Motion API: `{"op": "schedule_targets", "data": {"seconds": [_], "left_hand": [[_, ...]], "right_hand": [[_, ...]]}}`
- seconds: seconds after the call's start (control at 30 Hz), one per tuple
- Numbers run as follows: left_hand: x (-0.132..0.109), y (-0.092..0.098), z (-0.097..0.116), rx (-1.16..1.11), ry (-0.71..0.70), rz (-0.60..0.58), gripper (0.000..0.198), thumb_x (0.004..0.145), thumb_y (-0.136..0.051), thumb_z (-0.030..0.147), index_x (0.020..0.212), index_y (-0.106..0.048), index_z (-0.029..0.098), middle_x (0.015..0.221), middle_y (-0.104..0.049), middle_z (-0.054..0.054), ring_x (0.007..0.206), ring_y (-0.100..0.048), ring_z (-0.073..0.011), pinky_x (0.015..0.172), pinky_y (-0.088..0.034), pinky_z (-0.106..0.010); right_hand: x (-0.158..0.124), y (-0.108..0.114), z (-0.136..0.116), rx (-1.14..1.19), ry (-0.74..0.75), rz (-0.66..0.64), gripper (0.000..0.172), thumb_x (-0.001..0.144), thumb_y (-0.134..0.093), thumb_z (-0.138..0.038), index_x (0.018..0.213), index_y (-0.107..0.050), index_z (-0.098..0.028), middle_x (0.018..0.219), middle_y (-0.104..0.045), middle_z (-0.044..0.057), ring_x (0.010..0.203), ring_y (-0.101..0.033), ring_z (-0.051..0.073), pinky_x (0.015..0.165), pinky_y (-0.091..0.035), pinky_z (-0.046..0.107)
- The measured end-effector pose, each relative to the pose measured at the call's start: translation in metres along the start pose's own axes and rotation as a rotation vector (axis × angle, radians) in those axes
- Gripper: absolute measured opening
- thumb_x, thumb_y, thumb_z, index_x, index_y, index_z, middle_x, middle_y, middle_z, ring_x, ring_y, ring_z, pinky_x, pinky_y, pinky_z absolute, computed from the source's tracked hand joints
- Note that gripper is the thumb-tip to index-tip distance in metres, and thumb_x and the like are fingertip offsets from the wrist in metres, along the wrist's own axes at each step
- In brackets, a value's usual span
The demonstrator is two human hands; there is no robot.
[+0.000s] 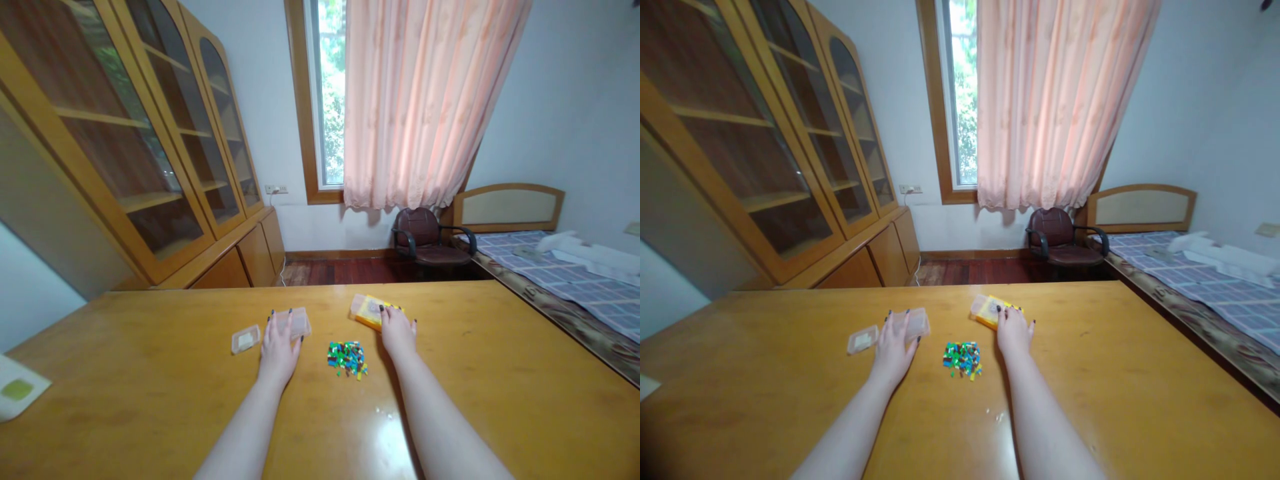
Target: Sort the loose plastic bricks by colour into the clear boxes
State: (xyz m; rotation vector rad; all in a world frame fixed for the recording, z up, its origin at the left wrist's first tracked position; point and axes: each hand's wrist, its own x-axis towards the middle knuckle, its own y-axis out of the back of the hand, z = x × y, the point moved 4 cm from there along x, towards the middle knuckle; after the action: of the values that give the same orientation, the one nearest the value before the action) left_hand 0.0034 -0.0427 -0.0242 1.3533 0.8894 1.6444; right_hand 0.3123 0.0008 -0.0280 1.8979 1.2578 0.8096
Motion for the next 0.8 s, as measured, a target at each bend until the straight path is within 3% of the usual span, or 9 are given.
{"op": "schedule_targets", "data": {"seconds": [0.1, 0.17, 0.23, 0.3, 0.43, 0.53, 0.63, 0.8], "left_hand": [[0.000, -0.003, -0.004, -0.057, 0.013, -0.007, 0.058, 0.085, -0.052, 0.030, 0.140, -0.038, 0.021, 0.151, -0.020, -0.017, 0.133, -0.032, -0.0334, 0.104, -0.036, -0.045], [0.001, -0.005, -0.005, -0.062, 0.032, -0.030, 0.057, 0.085, -0.052, 0.030, 0.140, -0.039, 0.023, 0.151, -0.020, -0.016, 0.133, -0.032, -0.0335, 0.103, -0.038, -0.045], [0.001, -0.006, -0.004, -0.043, 0.059, -0.052, 0.055, 0.085, -0.051, 0.031, 0.139, -0.040, 0.024, 0.150, -0.022, -0.015, 0.133, -0.032, -0.0335, 0.102, -0.038, -0.045], [0.002, -0.005, -0.001, -0.010, 0.071, -0.069, 0.053, 0.086, -0.051, 0.031, 0.137, -0.042, 0.026, 0.148, -0.026, -0.015, 0.133, -0.032, -0.0330, 0.101, -0.038, -0.045], [0.005, -0.003, 0.005, 0.048, 0.033, -0.088, 0.048, 0.086, -0.051, 0.031, 0.134, -0.047, 0.030, 0.143, -0.038, -0.013, 0.129, -0.039, -0.0299, 0.102, -0.038, -0.043], [0.006, -0.001, 0.006, 0.074, 0.011, -0.078, 0.047, 0.086, -0.053, 0.033, 0.133, -0.048, 0.032, 0.142, -0.042, -0.011, 0.125, -0.043, -0.0285, 0.100, -0.038, -0.042], [0.006, 0.001, 0.008, 0.095, 0.006, -0.064, 0.048, 0.085, -0.055, 0.034, 0.133, -0.048, 0.032, 0.141, -0.043, -0.011, 0.123, -0.044, -0.0282, 0.099, -0.038, -0.042], [0.003, 0.003, 0.017, 0.113, 0.000, -0.066, 0.046, 0.086, -0.051, 0.034, 0.132, -0.049, 0.032, 0.141, -0.044, -0.010, 0.122, -0.044, -0.0277, 0.100, -0.035, -0.042]], "right_hand": [[0.004, 0.008, 0.009, -0.082, -0.091, 0.068, 0.050, 0.094, -0.025, -0.043, 0.117, -0.060, -0.016, 0.123, -0.058, 0.016, 0.124, -0.042, 0.030, 0.106, -0.014, 0.060], [0.004, 0.009, 0.007, -0.149, -0.088, 0.152, 0.053, 0.093, -0.028, -0.043, 0.128, -0.051, -0.011, 0.133, -0.049, 0.019, 0.129, -0.035, 0.032, 0.107, -0.013, 0.057], [0.003, 0.004, 0.000, -0.211, 0.021, 0.174, 0.056, 0.092, -0.033, -0.042, 0.138, -0.040, -0.011, 0.145, -0.035, 0.017, 0.135, -0.026, 0.031, 0.109, -0.011, 0.054], [0.001, -0.005, -0.010, -0.263, 0.172, 0.120, 0.057, 0.089, -0.042, -0.043, 0.140, -0.038, -0.017, 0.150, -0.026, 0.013, 0.138, -0.019, 0.032, 0.109, -0.008, 0.053], [-0.003, -0.018, -0.023, -0.282, 0.320, 0.015, 0.050, 0.088, -0.047, -0.034, 0.137, -0.043, -0.027, 0.146, -0.037, 0.007, 0.135, -0.025, 0.031, 0.109, -0.006, 0.055], [-0.010, -0.022, -0.033, -0.261, 0.465, -0.019, 0.046, 0.088, -0.045, -0.026, 0.134, -0.046, -0.028, 0.144, -0.040, 0.004, 0.133, -0.031, 0.027, 0.111, -0.006, 0.050], [-0.021, -0.027, -0.045, -0.242, 0.611, -0.072, 0.042, 0.090, -0.041, -0.023, 0.131, -0.049, -0.028, 0.144, -0.041, 0.004, 0.135, -0.029, 0.025, 0.110, -0.007, 0.051], [-0.032, -0.034, -0.053, -0.226, 0.674, -0.154, 0.043, 0.092, -0.039, -0.031, 0.135, -0.045, -0.026, 0.143, -0.041, 0.008, 0.137, -0.026, 0.026, 0.109, -0.006, 0.055]]}}
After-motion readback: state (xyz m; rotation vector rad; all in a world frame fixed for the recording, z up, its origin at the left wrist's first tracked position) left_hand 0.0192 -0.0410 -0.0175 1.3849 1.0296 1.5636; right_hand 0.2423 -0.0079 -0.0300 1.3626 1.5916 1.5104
